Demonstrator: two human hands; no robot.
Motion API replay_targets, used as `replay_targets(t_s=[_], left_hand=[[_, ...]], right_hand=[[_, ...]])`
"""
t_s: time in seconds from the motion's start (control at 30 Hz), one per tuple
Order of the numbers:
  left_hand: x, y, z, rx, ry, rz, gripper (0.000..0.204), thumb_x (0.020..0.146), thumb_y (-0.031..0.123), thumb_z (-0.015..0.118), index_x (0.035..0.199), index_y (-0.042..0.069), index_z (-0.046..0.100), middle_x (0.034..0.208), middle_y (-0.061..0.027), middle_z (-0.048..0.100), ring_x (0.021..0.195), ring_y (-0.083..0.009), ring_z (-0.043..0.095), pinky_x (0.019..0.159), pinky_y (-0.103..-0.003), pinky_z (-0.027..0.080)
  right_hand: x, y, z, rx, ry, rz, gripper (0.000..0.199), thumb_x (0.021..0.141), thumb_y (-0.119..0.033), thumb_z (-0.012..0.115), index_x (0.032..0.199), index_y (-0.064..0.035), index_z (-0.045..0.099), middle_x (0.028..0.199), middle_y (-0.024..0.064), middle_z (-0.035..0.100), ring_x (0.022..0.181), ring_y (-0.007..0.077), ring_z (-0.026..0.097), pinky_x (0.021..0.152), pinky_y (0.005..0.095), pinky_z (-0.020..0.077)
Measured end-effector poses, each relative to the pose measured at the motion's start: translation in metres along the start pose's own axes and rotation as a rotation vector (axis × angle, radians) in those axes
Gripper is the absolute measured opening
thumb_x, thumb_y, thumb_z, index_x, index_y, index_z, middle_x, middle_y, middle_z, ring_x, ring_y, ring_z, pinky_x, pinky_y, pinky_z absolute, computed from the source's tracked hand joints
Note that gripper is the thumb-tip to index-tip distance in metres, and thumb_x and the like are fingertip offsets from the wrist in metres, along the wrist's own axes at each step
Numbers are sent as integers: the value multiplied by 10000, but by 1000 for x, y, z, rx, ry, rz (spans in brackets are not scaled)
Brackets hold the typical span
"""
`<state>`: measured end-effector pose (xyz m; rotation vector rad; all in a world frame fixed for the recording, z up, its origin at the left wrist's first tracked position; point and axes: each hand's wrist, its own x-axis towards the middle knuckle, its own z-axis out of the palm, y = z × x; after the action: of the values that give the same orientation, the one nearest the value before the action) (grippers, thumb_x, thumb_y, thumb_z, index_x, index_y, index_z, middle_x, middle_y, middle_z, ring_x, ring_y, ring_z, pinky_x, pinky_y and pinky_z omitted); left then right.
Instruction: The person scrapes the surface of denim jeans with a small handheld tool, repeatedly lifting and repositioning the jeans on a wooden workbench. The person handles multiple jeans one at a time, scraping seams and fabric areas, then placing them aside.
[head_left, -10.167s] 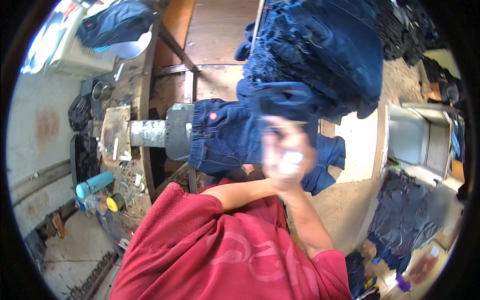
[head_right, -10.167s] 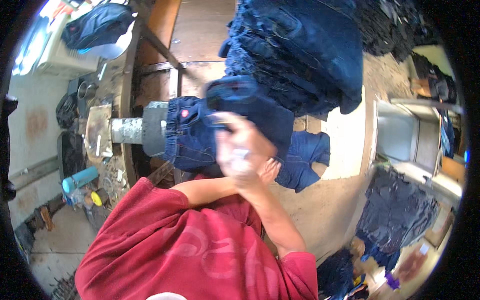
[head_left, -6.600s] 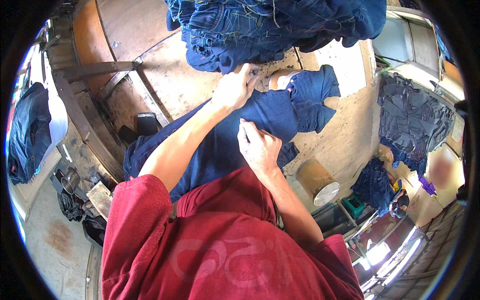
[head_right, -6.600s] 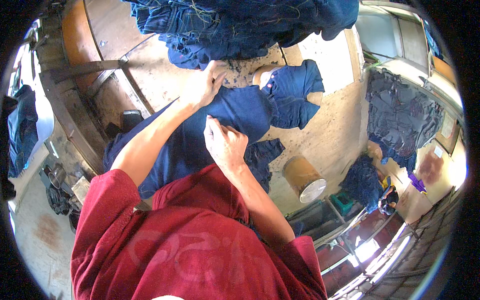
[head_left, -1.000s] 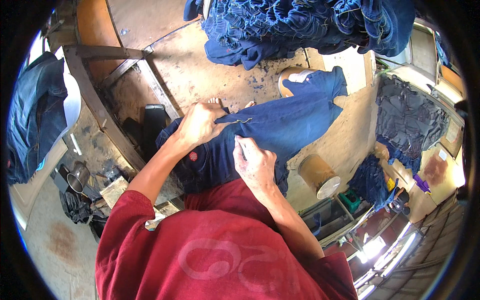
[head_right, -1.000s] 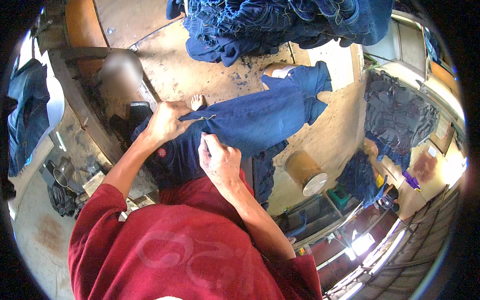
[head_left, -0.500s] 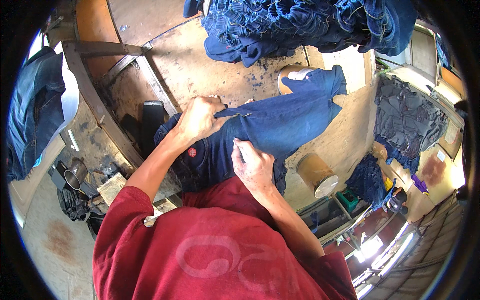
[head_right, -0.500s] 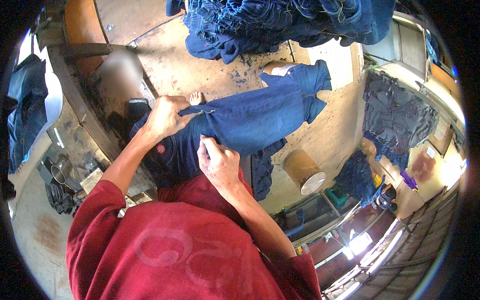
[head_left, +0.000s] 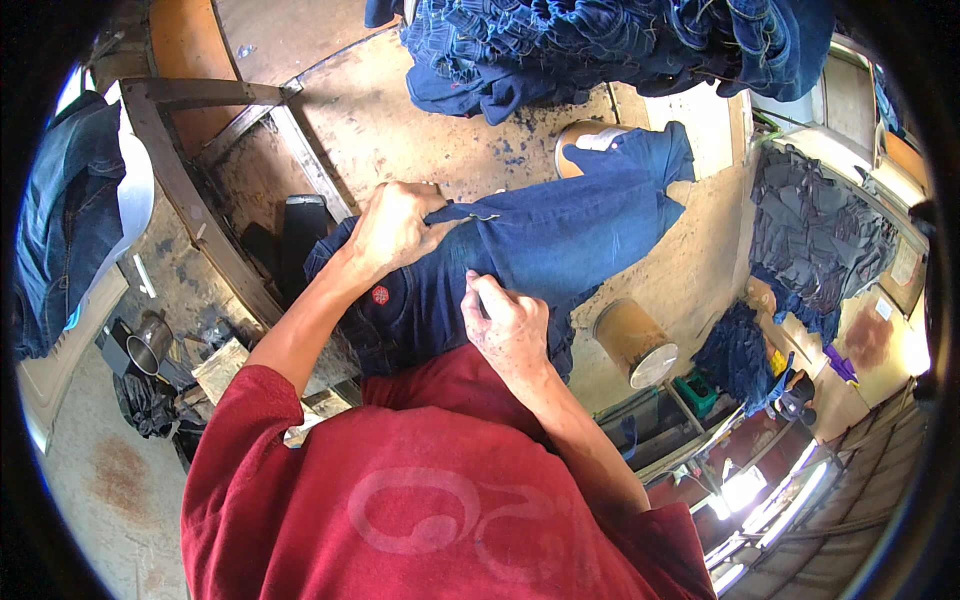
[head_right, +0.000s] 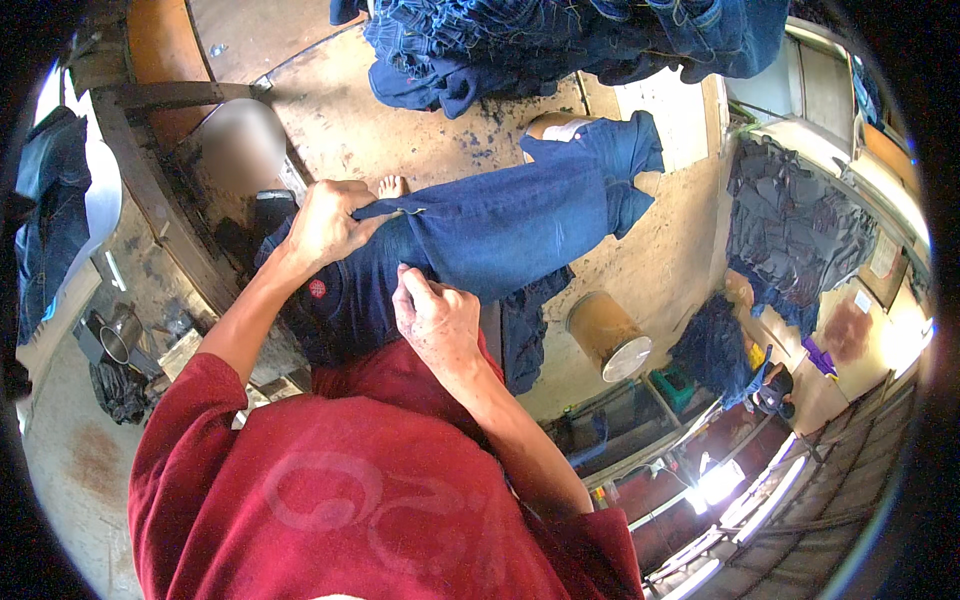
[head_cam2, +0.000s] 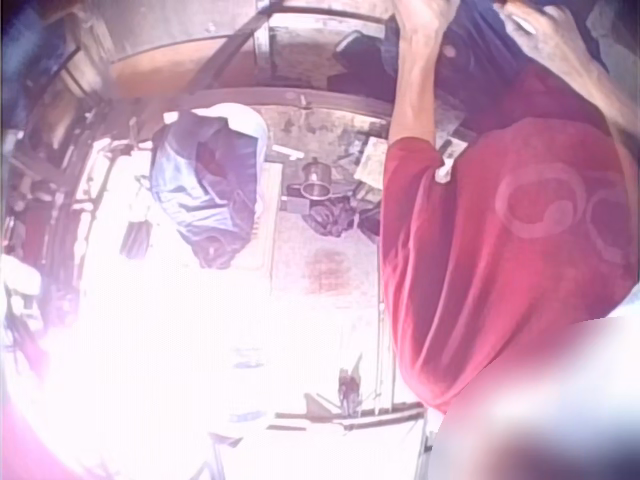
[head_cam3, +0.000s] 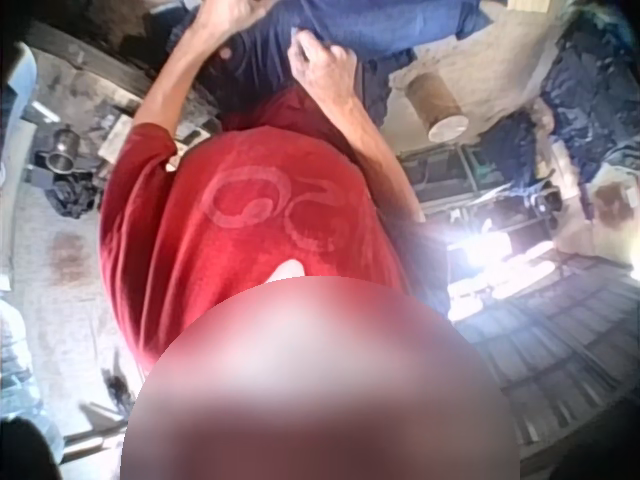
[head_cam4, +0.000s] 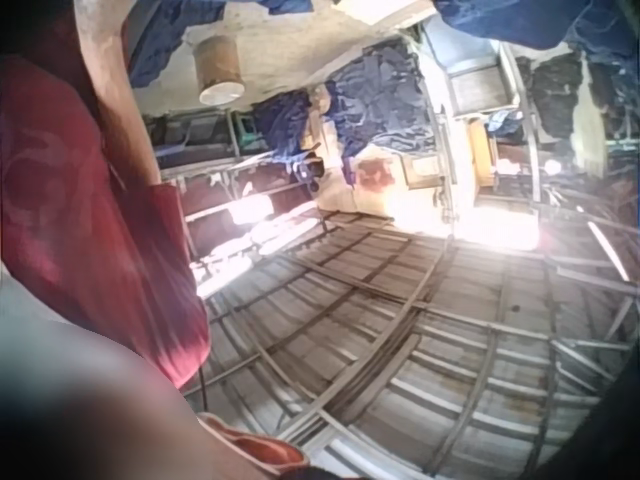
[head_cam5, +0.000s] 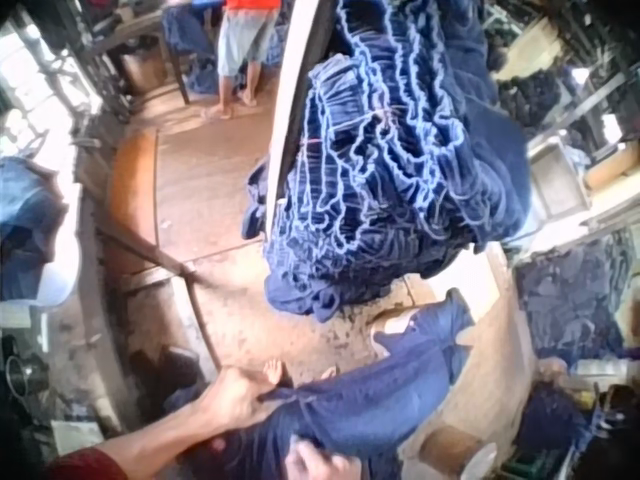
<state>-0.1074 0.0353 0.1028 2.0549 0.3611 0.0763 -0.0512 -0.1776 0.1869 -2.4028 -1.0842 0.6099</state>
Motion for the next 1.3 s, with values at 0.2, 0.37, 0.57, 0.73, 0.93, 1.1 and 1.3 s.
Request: replay_targets(t_s=[0.2, 0.37, 0.57, 0.73, 0.93, 1.1, 1.3], left_hand=[[0, -1, 1, 19, 39, 55, 187, 816, 137, 899, 865, -3, 784, 772, -198, 698, 691, -410, 706, 625, -445, 556], [0, 0, 2, 21, 0, 3, 178, 829, 138, 891, 888, -3, 800, 779, -201, 710, 715, -407, 719, 655, -449, 570], [0, 0, 2, 51, 9, 15, 191, 838, 151, 890, 862, -4, 781, 783, -199, 702, 714, -404, 713, 648, -451, 565], [0, -1, 3, 34, 4, 12, 220, 828, 160, 896, 837, -4, 750, 778, -191, 697, 711, -411, 705, 640, -460, 563], [-1, 0, 4, 61, 12, 7, 213, 820, 157, 901, 849, 1, 759, 783, -183, 699, 706, -407, 706, 638, -458, 563], [-1, 1, 2, 65, -14, -17, 217, 826, 179, 895, 870, 6, 770, 806, -184, 717, 732, -407, 723, 673, -460, 586], [-1, 1, 2, 21, 2, -5, 206, 846, 165, 891, 854, -3, 772, 784, -193, 697, 709, -405, 704, 652, -458, 561]], right_hand=[[1, 3, 1, 105, 121, 0, 58, 957, -77, 751, 995, -91, 709, 656, 98, 702, 549, 275, 720, 496, 404, 561], [1, 5, -1, -7, -7, -4, 90, 920, -33, 787, 981, -60, 726, 702, 123, 719, 586, 285, 741, 510, 389, 558], [2, 4, -3, 102, 110, 10, 72, 930, -47, 777, 973, -70, 723, 693, 131, 712, 581, 296, 735, 505, 408, 553], [0, 1, -3, -30, -19, 25, 122, 913, -25, 785, 1019, -67, 741, 738, 144, 744, 626, 296, 763, 537, 392, 582], [-1, 4, -2, 83, 67, 52, 92, 927, -31, 775, 1002, -66, 733, 725, 148, 732, 608, 310, 750, 530, 399, 575], [0, 3, -6, 20, -43, 67, 92, 929, -24, 769, 1001, -69, 733, 725, 149, 730, 606, 308, 746, 527, 396, 569], [2, 3, -5, 55, 48, 55, 73, 927, -25, 772, 966, -66, 726, 726, 150, 732, 597, 317, 741, 530, 402, 572]])
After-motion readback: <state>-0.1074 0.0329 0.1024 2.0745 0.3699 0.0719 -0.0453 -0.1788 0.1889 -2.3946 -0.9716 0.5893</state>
